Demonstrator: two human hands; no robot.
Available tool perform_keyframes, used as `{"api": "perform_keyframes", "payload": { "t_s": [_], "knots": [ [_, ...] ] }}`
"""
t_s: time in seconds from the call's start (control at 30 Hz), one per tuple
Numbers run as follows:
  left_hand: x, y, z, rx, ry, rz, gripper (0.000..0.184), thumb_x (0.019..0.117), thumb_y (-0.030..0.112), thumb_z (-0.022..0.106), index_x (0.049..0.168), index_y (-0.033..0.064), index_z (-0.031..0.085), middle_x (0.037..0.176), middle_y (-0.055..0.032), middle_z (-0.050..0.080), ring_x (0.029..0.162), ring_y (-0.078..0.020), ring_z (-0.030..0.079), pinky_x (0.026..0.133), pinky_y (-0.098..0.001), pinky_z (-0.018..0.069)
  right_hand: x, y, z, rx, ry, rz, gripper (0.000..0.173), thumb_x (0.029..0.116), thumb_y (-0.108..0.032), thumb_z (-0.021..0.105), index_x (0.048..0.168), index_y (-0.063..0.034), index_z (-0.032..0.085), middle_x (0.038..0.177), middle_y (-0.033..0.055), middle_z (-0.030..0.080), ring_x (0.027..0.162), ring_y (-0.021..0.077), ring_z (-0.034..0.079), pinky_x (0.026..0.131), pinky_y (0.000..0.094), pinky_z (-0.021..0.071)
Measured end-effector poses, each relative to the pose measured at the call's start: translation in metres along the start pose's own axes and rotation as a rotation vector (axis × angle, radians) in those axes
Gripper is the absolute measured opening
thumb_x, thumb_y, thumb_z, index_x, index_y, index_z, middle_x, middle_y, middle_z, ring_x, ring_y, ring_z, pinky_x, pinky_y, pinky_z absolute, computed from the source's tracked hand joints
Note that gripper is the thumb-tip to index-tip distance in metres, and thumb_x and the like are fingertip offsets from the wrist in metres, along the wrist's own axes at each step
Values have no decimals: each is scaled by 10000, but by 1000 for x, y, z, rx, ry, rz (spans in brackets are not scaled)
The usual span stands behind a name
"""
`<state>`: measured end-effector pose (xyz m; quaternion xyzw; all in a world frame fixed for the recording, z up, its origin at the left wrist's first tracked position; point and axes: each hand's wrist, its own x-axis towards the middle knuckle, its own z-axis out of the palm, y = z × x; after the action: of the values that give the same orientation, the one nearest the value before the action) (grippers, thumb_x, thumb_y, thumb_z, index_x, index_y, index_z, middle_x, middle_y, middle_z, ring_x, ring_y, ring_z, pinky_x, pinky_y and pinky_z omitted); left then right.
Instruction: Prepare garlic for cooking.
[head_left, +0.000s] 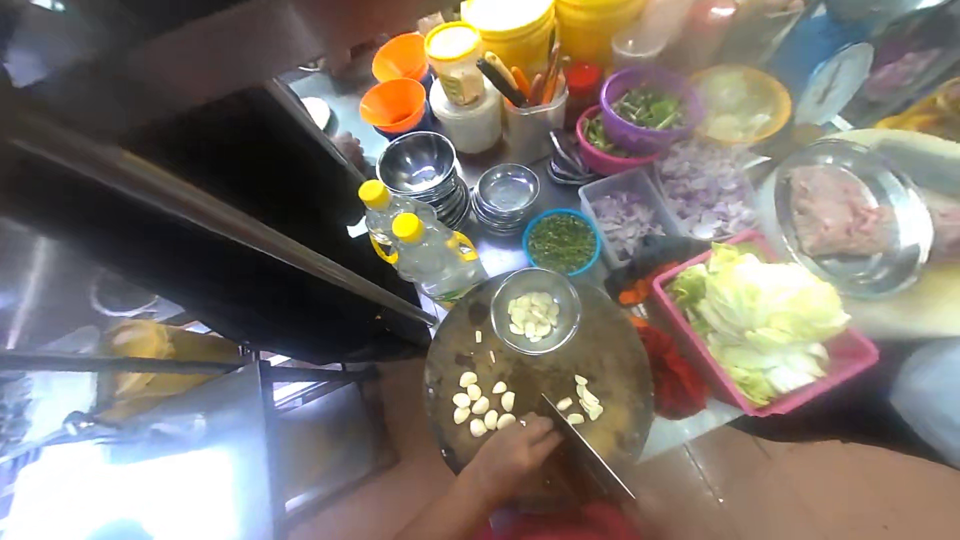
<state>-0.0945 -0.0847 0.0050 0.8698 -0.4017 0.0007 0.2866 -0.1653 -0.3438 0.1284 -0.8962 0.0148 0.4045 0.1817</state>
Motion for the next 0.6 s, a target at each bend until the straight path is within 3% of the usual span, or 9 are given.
{"api": "perform_keyframes", "payload": {
  "t_s": [0.13,0.27,0.37,0.47,0.6],
  "knots": [
    [-4,-2,-1,10,16,-5,202,981,13,591,1104,98,726,1097,-80,699,1061,-209,683,936,-338,585,-5,-3,2,24,119,-56,404,1099,-333,423,1134,-2,651,894,217,729,831,394,753,705,559,602],
    [-3,0,0,25,30,21,212,983,0,589,1121,94,719,1110,-80,705,1077,-209,686,955,-335,578,-1,2,-3,53,0,-24,424,1101,-355,412,1199,-12,641,961,231,734,916,412,745,780,588,591],
    [-6,-3,-1,30,35,14,203,979,2,591,1099,92,728,1106,-83,707,1058,-210,687,939,-335,581,-4,1,0,63,87,-72,414,1100,-347,428,1167,-3,649,917,224,731,858,398,751,726,563,600],
    [-3,0,1,17,53,20,213,979,1,597,1116,98,728,1118,-80,715,1084,-209,690,968,-343,579,7,8,6,29,-47,-22,459,1118,-392,351,1191,-22,613,939,223,720,895,415,738,754,593,594],
    [-4,-2,-3,34,54,28,195,982,5,595,1095,94,725,1113,-84,716,1078,-211,691,970,-341,574,6,5,-4,21,-65,-45,468,1121,-394,349,1181,-15,616,935,222,717,894,414,734,750,590,586]
  ]
}}
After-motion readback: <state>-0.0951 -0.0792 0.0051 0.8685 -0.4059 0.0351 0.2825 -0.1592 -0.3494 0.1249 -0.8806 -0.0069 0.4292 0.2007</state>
